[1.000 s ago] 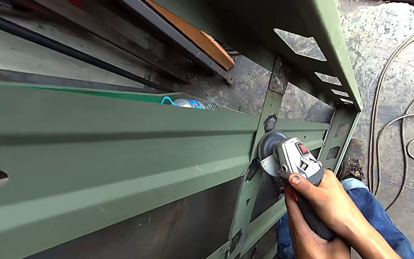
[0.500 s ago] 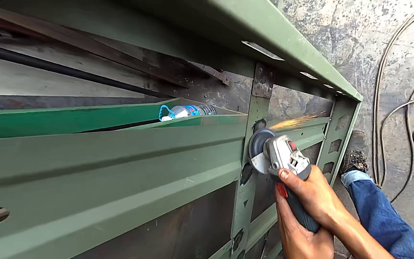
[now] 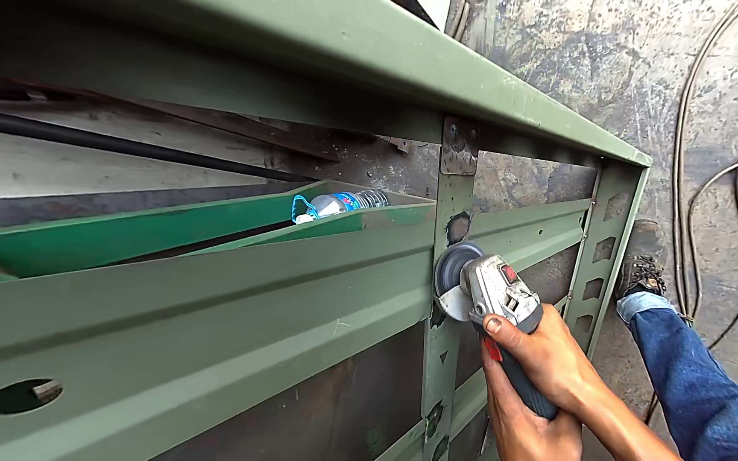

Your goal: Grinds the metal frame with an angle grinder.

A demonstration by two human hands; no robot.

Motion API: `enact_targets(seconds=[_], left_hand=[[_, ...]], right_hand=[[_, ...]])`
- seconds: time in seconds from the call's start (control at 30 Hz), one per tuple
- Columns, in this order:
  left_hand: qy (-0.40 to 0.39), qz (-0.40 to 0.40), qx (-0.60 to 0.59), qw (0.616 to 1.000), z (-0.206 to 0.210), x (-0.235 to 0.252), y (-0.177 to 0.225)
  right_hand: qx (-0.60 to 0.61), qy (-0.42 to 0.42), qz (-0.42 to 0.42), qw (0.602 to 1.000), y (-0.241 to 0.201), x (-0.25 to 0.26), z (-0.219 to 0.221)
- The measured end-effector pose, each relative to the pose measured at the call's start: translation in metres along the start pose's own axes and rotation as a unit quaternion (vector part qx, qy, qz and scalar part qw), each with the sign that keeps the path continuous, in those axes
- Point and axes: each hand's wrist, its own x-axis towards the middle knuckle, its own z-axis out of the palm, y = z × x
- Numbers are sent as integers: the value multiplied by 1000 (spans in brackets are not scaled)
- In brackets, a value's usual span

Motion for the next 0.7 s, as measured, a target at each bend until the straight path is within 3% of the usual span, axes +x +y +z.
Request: enact_targets(seconds=[0.2,0.4,0.6,0.7], left_hand=[[18,42,-14,999,16,27,1],[5,25,7,1000,-3,6,-4],[-8,46,-17,999,10,35,-1],[-12,39,-13,999,3,21,-6]], right_hand=[[-14,10,-44,999,-13,19,-10],[8,12,-12,1000,0,2,4],[-10,34,-48,998,-14,21,-7],[-7,44,-24,999,-7,11,0]])
